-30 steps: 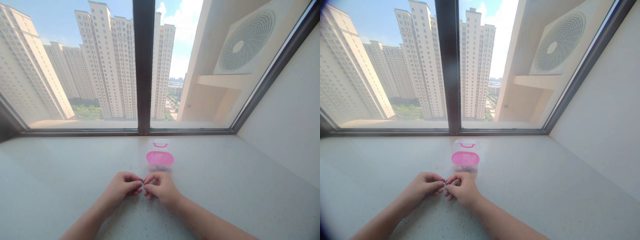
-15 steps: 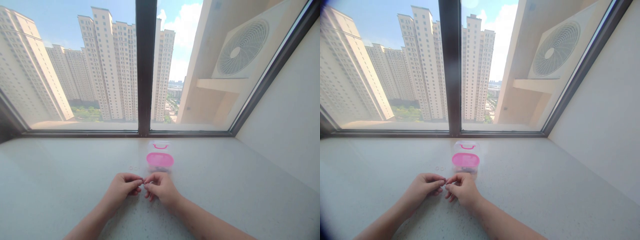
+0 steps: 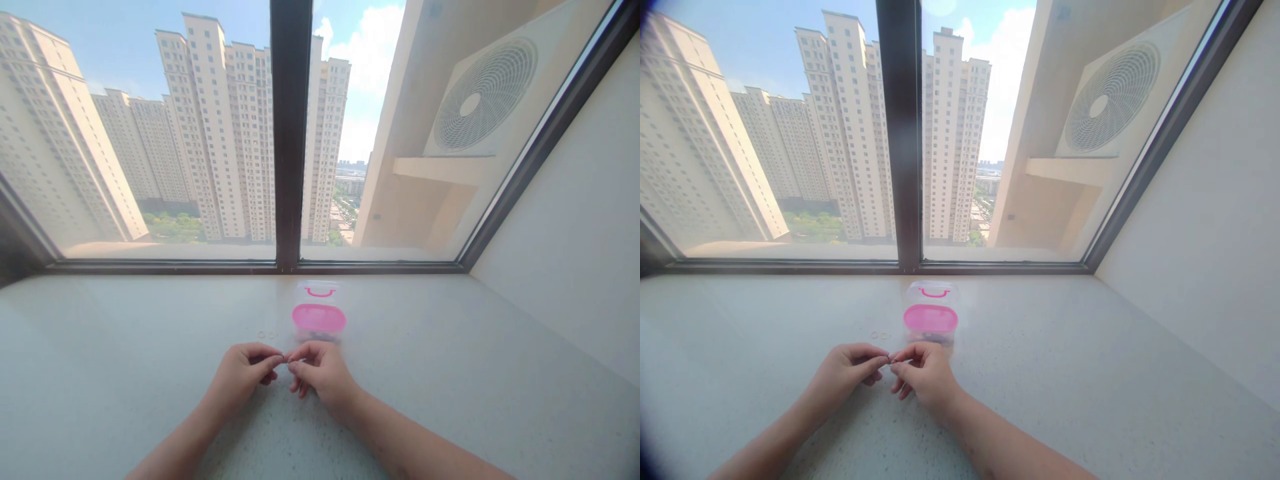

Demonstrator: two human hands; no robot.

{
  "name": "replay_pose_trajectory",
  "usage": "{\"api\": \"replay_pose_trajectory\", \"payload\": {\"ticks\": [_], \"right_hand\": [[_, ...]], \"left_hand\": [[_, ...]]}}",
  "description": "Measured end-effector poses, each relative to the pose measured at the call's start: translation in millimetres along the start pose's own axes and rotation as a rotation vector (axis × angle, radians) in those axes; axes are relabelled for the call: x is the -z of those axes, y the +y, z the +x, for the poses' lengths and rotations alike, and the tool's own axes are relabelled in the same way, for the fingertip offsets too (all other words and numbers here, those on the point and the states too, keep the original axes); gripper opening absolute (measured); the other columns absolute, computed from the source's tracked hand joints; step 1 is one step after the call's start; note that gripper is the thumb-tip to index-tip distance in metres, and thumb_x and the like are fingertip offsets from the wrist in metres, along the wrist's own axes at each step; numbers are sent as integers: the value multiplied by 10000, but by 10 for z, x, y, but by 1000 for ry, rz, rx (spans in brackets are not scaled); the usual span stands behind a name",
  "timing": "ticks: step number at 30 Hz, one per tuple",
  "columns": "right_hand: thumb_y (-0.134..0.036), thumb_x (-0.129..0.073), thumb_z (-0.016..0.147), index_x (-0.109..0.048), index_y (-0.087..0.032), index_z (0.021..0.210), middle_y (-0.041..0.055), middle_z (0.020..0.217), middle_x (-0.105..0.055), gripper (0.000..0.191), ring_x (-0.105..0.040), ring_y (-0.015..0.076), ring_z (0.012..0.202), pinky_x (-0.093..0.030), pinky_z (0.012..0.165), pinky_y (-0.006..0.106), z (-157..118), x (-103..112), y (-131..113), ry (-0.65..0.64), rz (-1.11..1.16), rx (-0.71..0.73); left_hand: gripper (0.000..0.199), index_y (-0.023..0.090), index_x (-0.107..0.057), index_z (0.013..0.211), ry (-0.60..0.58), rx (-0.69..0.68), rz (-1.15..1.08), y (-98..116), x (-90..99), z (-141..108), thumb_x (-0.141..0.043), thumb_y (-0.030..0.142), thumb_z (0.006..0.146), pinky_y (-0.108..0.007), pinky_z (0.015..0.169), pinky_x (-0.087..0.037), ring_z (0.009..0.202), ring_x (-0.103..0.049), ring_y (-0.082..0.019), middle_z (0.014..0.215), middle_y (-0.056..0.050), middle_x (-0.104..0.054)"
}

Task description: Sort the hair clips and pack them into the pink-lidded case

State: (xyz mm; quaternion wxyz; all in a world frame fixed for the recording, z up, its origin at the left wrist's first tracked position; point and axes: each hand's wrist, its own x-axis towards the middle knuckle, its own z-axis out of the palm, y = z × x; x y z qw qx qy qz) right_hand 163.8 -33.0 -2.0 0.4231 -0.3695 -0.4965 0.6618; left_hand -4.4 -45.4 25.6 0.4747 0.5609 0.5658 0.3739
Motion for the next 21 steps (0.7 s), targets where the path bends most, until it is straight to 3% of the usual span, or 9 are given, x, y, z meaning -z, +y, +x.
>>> {"api": "replay_pose_trajectory", "payload": {"ticks": [6,11,21], "right_hand": [[-424,-753,598,-609,-111,729,-6,466,-570,368,-569,128,432,-418,370,196,9,1,-4,20,-21,-3],[-448,-741,621,-582,-125,721,-25,446,-540,374,-551,120,424,-411,361,191,7,-11,12,96,-56,4],[-444,-742,604,-601,-119,695,-26,430,-536,366,-505,103,371,-407,350,204,-17,-32,-46,22,-94,-39]], "left_hand": [[308,131,-717,731,12,-81,121,38,-3,-35,-634,427,703,-242,526,-444,538,-585,-168,564,-43,-650],[303,131,-686,741,-42,-56,2,19,-23,-41,-628,427,720,-239,518,-450,526,-572,-155,540,-27,-626],[289,130,-662,693,-62,-9,-39,30,-63,-53,-654,420,691,-233,499,-422,500,-553,-140,522,-13,-607]]}}
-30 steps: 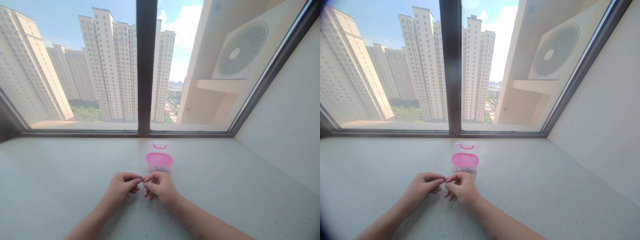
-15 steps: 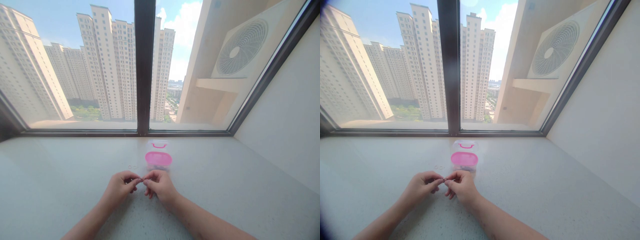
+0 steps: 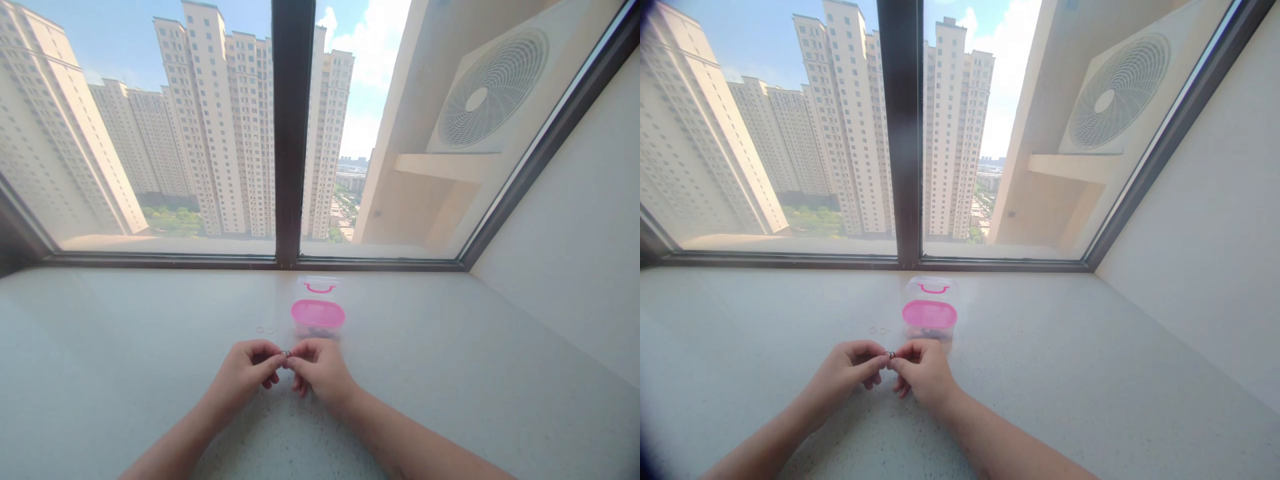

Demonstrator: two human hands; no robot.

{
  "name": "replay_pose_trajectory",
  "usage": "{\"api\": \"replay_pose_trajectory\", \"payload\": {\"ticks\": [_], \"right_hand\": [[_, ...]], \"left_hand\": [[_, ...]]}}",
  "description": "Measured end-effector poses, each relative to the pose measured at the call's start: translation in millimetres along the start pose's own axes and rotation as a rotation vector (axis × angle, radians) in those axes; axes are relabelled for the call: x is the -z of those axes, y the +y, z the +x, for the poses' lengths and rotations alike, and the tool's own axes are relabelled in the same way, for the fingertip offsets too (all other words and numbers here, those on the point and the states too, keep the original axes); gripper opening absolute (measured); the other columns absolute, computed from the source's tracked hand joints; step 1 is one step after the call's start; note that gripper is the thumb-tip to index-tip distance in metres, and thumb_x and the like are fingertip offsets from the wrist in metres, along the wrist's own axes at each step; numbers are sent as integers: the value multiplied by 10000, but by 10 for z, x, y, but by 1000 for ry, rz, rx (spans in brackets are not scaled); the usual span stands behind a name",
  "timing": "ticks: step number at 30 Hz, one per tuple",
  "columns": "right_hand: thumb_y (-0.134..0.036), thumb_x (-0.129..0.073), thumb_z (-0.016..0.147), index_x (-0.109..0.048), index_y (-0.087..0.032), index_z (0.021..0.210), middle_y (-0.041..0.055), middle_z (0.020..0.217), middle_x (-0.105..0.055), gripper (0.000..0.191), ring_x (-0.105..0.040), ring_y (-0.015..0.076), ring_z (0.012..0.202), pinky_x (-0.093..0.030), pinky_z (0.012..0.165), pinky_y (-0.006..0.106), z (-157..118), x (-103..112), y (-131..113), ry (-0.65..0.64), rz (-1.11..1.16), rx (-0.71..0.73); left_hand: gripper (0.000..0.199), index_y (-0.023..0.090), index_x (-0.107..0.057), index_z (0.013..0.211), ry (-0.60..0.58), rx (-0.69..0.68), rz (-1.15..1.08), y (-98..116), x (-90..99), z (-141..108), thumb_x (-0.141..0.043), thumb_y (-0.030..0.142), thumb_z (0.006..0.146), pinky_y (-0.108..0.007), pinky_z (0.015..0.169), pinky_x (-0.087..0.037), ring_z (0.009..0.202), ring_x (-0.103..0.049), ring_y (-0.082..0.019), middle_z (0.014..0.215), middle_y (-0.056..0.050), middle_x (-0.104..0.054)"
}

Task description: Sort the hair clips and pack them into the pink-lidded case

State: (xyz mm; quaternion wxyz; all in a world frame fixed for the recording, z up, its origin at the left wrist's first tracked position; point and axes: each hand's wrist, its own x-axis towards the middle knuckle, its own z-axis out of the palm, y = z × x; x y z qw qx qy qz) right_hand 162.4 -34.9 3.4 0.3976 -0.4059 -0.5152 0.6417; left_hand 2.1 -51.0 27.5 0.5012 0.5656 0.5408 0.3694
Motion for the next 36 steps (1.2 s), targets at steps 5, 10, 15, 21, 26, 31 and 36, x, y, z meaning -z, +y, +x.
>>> {"api": "replay_pose_trajectory", "payload": {"ticks": [5,10,15,21,26,31,36], "right_hand": [[-431,-735,602,-644,-108,693,-10,431,-559,348,-509,106,361,-398,357,210,-16,5,-23,-11,-26,-34],[-409,-712,629,-668,-107,661,7,457,-575,307,-533,114,377,-391,348,201,-39,-14,-43,-36,-69,-41],[-391,-700,643,-666,-102,670,0,439,-555,292,-534,118,378,-404,356,205,-41,-22,-20,-39,-104,-38],[-399,-684,672,-682,-99,709,17,498,-584,303,-539,110,404,-413,369,199,-49,-16,-32,-80,-126,-18],[-419,-668,699,-695,-104,701,27,539,-599,316,-527,98,410,-410,380,196,-67,-24,-49,-134,-146,9],[-362,-664,705,-699,-101,728,35,571,-619,264,-540,100,419,-401,376,185,-70,-15,-22,-152,-148,21],[-347,-646,724,-675,-98,709,22,530,-594,250,-538,104,406,-392,362,181,-62,2,17,-123,-156,49]], "left_hand": [[282,139,-649,685,0,4,1,45,-21,-20,-643,421,695,-226,495,-413,508,-550,-139,526,-7,-595],[231,139,-634,699,-23,-23,-6,27,-29,-18,-618,368,716,-217,477,-389,497,-532,-128,520,5,-576],[219,152,-587,691,-50,-21,-8,-8,-41,-10,-600,368,725,-206,452,-362,464,-515,-111,516,28,-553],[204,159,-550,700,-48,-27,-47,-52,-62,0,-588,357,730,-208,455,-368,456,-498,-102,522,40,-540],[198,162,-537,709,-42,-22,-75,-73,-56,11,-586,352,732,-207,456,-368,449,-499,-101,512,43,-539],[186,155,-538,711,-40,-32,-65,-56,-62,10,-572,335,742,-198,453,-359,445,-481,-91,503,51,-526],[173,149,-549,715,-44,-45,-54,-45,-62,-2,-573,317,742,-196,454,-360,456,-483,-85,544,46,-534]]}}
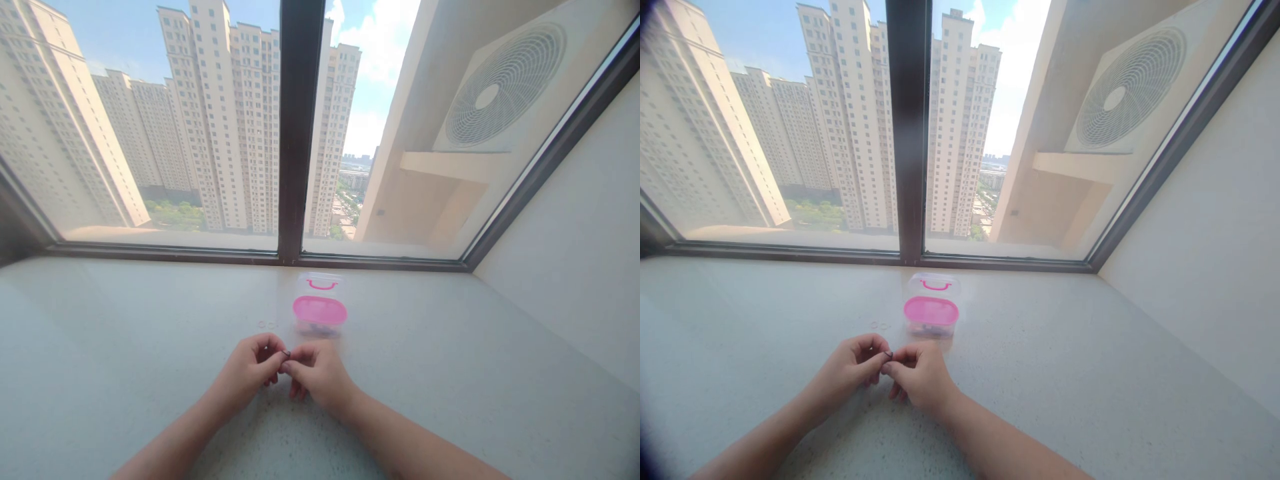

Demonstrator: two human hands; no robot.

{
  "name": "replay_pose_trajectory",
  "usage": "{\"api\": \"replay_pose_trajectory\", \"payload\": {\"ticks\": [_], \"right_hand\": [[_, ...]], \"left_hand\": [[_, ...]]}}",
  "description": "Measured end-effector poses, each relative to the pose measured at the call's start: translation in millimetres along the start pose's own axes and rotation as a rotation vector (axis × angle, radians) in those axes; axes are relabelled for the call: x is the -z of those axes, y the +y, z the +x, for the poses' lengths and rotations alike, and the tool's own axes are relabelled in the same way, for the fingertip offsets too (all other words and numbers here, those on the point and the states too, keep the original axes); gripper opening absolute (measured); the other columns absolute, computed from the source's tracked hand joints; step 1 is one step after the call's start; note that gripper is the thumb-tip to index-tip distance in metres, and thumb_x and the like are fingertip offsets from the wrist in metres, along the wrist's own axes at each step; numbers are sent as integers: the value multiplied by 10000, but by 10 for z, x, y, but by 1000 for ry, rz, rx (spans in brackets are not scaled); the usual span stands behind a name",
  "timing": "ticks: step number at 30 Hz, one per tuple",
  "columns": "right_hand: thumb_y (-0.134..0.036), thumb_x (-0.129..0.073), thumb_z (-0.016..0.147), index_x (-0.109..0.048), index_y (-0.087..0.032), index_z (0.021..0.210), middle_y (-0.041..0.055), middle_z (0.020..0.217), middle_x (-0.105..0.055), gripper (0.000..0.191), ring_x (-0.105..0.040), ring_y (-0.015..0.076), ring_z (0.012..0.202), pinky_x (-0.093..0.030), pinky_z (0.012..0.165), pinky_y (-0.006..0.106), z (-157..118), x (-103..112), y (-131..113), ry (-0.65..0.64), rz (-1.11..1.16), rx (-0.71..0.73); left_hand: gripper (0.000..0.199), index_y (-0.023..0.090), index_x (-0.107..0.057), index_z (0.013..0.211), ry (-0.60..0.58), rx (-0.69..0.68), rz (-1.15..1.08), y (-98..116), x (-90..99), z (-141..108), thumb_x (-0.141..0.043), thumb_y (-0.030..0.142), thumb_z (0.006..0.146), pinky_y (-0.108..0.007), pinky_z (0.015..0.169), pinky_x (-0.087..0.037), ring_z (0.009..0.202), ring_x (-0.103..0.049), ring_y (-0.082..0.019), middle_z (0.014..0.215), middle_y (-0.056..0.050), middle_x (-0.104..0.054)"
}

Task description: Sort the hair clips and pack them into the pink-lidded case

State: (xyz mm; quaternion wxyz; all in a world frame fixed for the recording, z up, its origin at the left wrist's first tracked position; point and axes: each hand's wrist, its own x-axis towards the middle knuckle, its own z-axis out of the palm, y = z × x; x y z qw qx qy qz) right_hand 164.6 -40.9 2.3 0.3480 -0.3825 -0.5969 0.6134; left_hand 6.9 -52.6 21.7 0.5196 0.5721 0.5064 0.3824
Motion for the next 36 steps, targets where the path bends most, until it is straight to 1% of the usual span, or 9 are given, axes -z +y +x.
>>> {"api": "replay_pose_trajectory", "payload": {"ticks": [4,11,15,21,26,28,32,36], "right_hand": [[-361,-615,750,-660,-102,727,-12,453,-535,264,-517,101,374,-397,357,185,4,8,7,38,-4,9],[-351,-595,754,-614,-111,712,-23,450,-523,244,-511,98,363,-382,337,174,3,-3,-15,77,28,24],[-353,-590,754,-590,-119,720,-30,455,-519,237,-501,94,350,-368,323,168,13,-4,-9,80,43,34],[-330,-576,767,-584,-121,726,-31,436,-513,213,-490,91,343,-364,322,165,32,-7,30,79,27,38],[-313,-572,766,-585,-125,733,-36,440,-504,192,-495,92,348,-364,322,162,34,-12,36,76,15,35],[-307,-571,765,-583,-127,730,-38,442,-500,185,-497,92,351,-364,324,160,27,-19,25,76,7,38],[-298,-567,767,-582,-129,725,-38,463,-502,175,-500,90,356,-364,328,160,20,-36,15,73,-13,42],[-306,-564,771,-583,-128,736,-36,480,-506,182,-508,92,366,-366,327,161,36,-46,27,81,-20,49]], "left_hand": [[161,145,-562,727,0,-7,-8,4,9,5,-577,304,745,-204,471,-382,477,-498,-88,594,32,-559],[239,139,-587,731,-12,-22,19,-10,40,8,-587,376,763,-212,477,-398,504,-525,-109,591,19,-561],[249,141,-599,745,-23,-49,56,-29,59,17,-573,386,774,-220,490,-415,519,-535,-117,605,9,-575],[220,149,-581,748,-3,-102,201,-10,56,6,-531,359,794,-224,510,-425,545,-554,-129,616,7,-569],[201,164,-555,711,18,-224,468,29,56,-17,-482,313,824,-215,526,-382,563,-506,-121,604,18,-531],[210,168,-543,698,20,-247,549,49,63,-27,-463,307,834,-212,524,-362,567,-479,-119,602,21,-519],[232,171,-524,684,0,-235,609,72,78,-47,-436,309,848,-209,524,-343,571,-463,-120,596,25,-506],[251,172,-517,661,-18,-215,605,54,83,-54,-434,318,848,-211,524,-339,569,-471,-123,589,28,-499]]}}
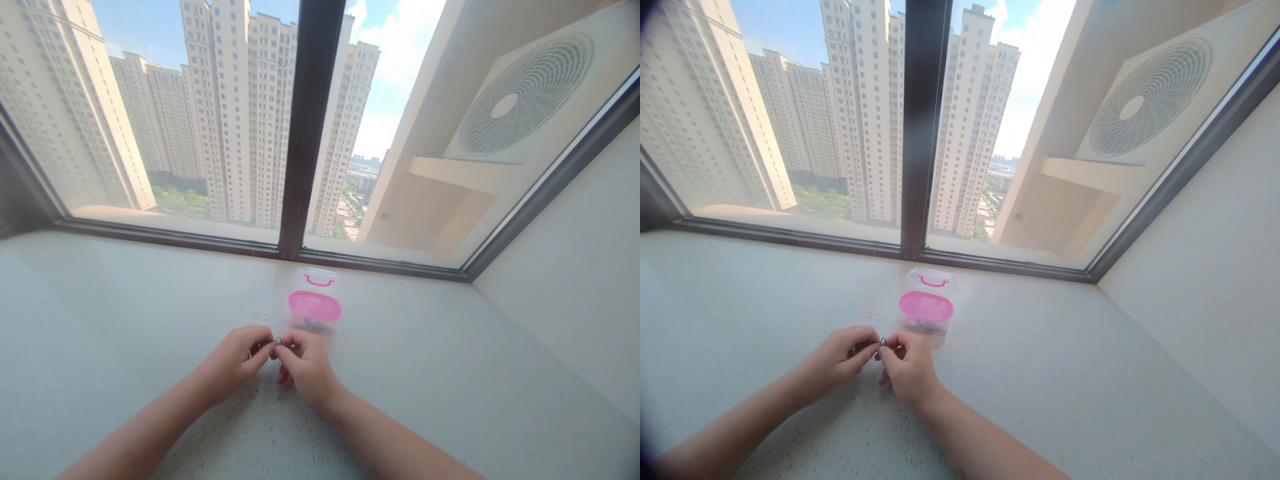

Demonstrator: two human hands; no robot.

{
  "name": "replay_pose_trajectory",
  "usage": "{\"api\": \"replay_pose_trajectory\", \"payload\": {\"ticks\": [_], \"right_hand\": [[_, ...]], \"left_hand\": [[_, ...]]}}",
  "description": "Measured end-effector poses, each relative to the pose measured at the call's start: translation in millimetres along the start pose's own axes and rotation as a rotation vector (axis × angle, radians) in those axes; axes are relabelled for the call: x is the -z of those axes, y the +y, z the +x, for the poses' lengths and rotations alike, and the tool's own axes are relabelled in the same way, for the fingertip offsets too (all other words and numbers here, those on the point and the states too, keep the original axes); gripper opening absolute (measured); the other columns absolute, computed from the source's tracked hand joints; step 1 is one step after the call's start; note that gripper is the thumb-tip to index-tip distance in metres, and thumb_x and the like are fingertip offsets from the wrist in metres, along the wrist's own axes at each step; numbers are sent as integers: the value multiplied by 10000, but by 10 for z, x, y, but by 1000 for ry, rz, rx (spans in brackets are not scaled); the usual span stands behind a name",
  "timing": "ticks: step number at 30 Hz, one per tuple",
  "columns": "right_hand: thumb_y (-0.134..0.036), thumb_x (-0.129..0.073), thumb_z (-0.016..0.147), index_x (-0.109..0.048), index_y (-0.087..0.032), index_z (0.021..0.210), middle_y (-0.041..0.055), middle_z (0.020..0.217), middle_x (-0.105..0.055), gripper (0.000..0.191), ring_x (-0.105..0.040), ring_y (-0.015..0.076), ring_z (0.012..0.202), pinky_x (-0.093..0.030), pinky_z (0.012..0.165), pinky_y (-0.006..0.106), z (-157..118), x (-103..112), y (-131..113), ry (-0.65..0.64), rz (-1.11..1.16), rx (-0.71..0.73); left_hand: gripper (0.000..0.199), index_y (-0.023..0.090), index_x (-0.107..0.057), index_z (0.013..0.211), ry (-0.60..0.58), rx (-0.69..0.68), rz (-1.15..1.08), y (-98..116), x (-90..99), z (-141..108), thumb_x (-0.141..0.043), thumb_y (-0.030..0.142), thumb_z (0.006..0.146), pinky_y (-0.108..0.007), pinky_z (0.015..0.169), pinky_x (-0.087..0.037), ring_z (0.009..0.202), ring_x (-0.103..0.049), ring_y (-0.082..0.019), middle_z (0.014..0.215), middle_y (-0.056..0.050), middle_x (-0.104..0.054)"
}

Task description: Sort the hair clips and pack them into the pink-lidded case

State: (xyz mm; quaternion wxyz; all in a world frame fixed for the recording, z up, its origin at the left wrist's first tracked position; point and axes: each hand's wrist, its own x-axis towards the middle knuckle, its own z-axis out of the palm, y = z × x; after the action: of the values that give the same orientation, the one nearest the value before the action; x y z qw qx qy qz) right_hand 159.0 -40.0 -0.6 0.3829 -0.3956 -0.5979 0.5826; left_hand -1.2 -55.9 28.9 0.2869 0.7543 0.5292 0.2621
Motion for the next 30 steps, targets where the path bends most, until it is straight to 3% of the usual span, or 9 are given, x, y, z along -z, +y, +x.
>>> {"api": "replay_pose_trajectory", "payload": {"ticks": [17,22,30], "right_hand": [[-444,-562,780,-562,-125,767,20,642,-609,319,-511,69,385,-354,334,152,33,-42,48,20,20,8],[-463,-600,740,-566,-123,739,-6,572,-578,342,-467,60,342,-351,332,166,70,-19,92,26,36,-9],[-438,-575,759,-605,-106,724,-31,443,-504,335,-476,80,353,-346,345,167,106,-32,149,85,-21,27]], "left_hand": [[303,154,-606,727,2,133,-369,-125,-2,20,-509,429,809,-219,510,-385,536,-541,-133,627,-1,-593],[314,148,-627,697,84,129,-379,-188,-3,15,-539,437,785,-215,490,-365,491,-508,-121,569,8,-589],[392,139,-631,574,135,164,-335,-289,-58,31,-545,474,759,-210,446,-292,369,-378,-93,366,48,-443]]}}
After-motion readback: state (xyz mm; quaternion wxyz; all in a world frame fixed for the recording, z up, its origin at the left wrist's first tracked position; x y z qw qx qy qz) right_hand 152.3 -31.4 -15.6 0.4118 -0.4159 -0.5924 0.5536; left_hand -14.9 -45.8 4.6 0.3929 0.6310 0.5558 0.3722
